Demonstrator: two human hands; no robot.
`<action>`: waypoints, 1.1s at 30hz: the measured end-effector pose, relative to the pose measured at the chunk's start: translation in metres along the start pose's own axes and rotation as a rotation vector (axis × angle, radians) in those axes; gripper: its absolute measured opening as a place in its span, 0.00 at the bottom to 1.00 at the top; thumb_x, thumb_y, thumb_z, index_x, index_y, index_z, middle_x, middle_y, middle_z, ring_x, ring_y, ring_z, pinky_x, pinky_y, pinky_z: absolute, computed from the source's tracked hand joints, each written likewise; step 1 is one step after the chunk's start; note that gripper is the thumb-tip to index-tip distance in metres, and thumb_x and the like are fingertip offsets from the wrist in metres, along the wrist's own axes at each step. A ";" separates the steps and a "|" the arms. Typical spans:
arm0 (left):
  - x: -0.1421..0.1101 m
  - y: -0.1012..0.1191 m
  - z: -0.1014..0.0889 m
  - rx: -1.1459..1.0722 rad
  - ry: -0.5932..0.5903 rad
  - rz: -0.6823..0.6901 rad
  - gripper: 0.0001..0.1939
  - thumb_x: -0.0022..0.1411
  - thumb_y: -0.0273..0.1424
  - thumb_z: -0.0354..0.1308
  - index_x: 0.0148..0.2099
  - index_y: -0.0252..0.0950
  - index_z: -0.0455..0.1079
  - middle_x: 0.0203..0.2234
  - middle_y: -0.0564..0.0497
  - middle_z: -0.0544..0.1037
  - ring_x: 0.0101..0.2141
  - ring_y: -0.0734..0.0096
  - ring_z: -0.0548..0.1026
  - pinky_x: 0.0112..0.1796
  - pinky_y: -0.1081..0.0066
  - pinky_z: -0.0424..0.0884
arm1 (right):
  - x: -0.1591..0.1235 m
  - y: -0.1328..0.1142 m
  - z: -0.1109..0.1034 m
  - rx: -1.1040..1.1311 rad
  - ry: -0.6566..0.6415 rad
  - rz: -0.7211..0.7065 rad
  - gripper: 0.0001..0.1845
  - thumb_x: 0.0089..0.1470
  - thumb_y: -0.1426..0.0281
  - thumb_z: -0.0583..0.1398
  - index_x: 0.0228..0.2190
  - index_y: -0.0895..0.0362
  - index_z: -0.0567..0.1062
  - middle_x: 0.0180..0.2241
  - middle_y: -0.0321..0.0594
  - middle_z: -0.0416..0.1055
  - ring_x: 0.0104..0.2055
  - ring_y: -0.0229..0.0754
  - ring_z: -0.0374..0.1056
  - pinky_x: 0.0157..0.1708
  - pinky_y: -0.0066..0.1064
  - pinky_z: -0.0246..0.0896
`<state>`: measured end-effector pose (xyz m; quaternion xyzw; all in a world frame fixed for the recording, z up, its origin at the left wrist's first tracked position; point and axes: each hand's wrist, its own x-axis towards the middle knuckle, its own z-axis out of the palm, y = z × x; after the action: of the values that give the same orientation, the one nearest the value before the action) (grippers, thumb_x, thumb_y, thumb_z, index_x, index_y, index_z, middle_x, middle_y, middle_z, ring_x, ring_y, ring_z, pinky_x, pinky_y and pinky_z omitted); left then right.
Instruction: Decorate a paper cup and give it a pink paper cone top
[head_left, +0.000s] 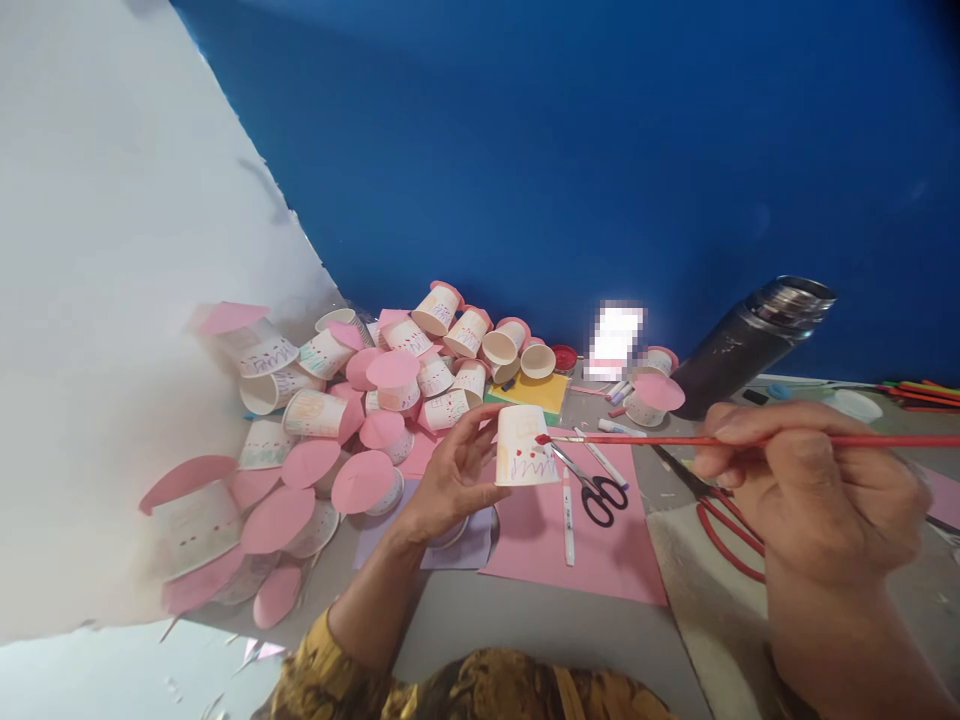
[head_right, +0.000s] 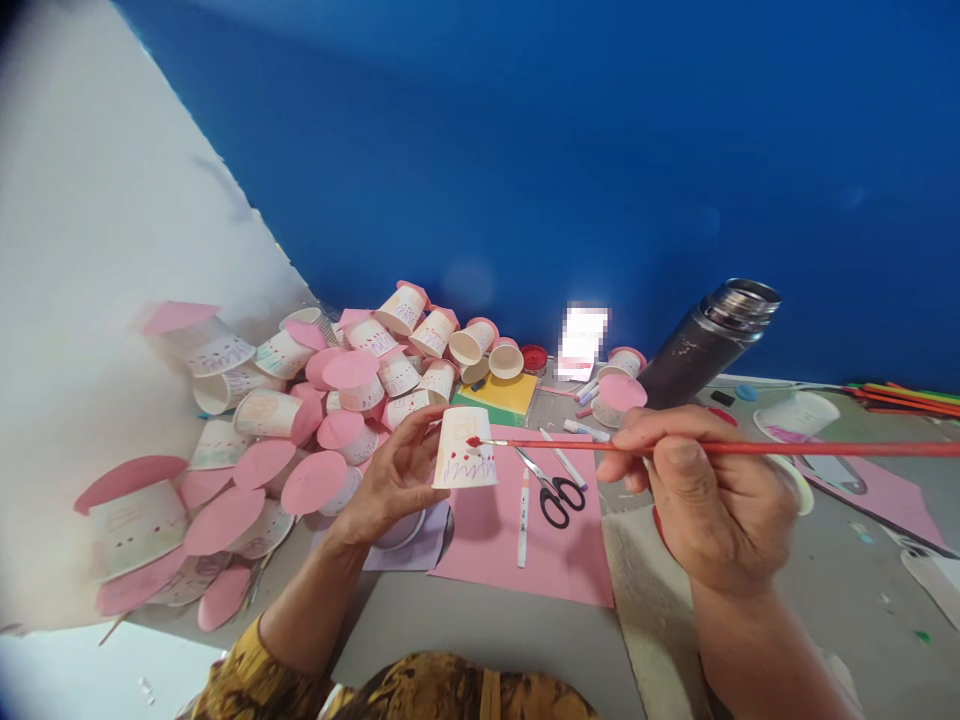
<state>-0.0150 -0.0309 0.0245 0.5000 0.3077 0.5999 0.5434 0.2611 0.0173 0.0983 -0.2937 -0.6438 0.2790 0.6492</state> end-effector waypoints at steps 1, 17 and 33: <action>0.000 0.000 0.000 -0.005 0.002 -0.003 0.38 0.50 0.24 0.73 0.62 0.45 0.67 0.61 0.43 0.69 0.63 0.48 0.65 0.60 0.56 0.65 | 0.000 0.001 -0.001 0.008 -0.026 0.007 0.11 0.63 0.68 0.59 0.32 0.54 0.81 0.24 0.39 0.75 0.23 0.43 0.71 0.15 0.34 0.57; 0.000 -0.001 0.000 -0.007 0.021 -0.012 0.38 0.50 0.23 0.73 0.62 0.46 0.67 0.62 0.44 0.68 0.63 0.49 0.65 0.60 0.56 0.65 | 0.000 0.004 -0.003 0.044 -0.079 -0.013 0.12 0.65 0.67 0.58 0.34 0.53 0.81 0.24 0.39 0.75 0.23 0.43 0.71 0.15 0.36 0.55; 0.001 -0.003 0.001 0.037 -0.006 -0.005 0.38 0.51 0.25 0.73 0.63 0.46 0.66 0.61 0.43 0.69 0.64 0.49 0.64 0.60 0.55 0.63 | -0.002 0.001 0.002 0.068 -0.050 -0.007 0.11 0.65 0.66 0.58 0.34 0.53 0.81 0.24 0.39 0.75 0.24 0.43 0.70 0.15 0.37 0.55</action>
<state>-0.0131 -0.0298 0.0227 0.5110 0.3186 0.5912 0.5365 0.2588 0.0165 0.0967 -0.2621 -0.6511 0.3057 0.6434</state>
